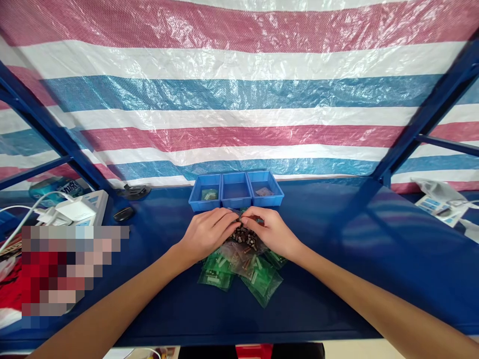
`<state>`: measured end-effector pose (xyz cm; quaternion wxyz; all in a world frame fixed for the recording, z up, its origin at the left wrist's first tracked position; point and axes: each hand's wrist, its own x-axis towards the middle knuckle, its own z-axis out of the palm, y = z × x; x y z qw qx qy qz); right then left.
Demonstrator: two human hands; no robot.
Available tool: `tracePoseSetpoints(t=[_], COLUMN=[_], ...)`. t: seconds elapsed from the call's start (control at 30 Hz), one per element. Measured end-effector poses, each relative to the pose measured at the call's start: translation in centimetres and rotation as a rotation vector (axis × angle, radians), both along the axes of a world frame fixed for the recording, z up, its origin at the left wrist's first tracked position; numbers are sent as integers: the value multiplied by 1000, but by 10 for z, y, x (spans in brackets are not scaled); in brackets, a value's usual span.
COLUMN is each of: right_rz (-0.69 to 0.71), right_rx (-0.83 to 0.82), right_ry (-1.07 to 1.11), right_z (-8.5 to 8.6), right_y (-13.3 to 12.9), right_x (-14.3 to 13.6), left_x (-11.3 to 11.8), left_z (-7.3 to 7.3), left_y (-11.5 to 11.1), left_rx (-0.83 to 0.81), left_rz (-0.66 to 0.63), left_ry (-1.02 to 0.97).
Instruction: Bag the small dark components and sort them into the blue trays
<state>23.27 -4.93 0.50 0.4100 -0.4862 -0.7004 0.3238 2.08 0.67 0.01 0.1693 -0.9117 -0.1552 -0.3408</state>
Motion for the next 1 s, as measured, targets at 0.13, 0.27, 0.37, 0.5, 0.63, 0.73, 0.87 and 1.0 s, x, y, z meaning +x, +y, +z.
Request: tracePoseSetpoints(t=[0.13,0.27,0.37,0.5,0.63,0.73,0.87,1.0], right_rz=[-23,-79,-76,-82,-95,-103,-126,-134], right_rx=[42,198,296,362,405,438,513,559], right_ry=[-61,-223,-295,-351,-362,-371,-375,-387], right_z=[-3,-2,0,-1,-2,-2,-1,-1], right_y=[-1,-4,-7,-10,-11,-13,-15,-15], right_x=[-2,-4,-6,-7,-7,-7,-9,-7], left_x=[1,1,0,-2,-2,-1,1,3], left_z=[-2,-6,-7,-6,-5,-6,-6,-4], left_y=[-1,0,1,2,2,2,0,-3], left_rx=[-16,-35,-38,-48,-74,-67,-75,-88], left_rz=[5,-8,-2,-6,-26,-15,-10,-22], left_ry=[-4,-16,-12,14,49,49,27,46])
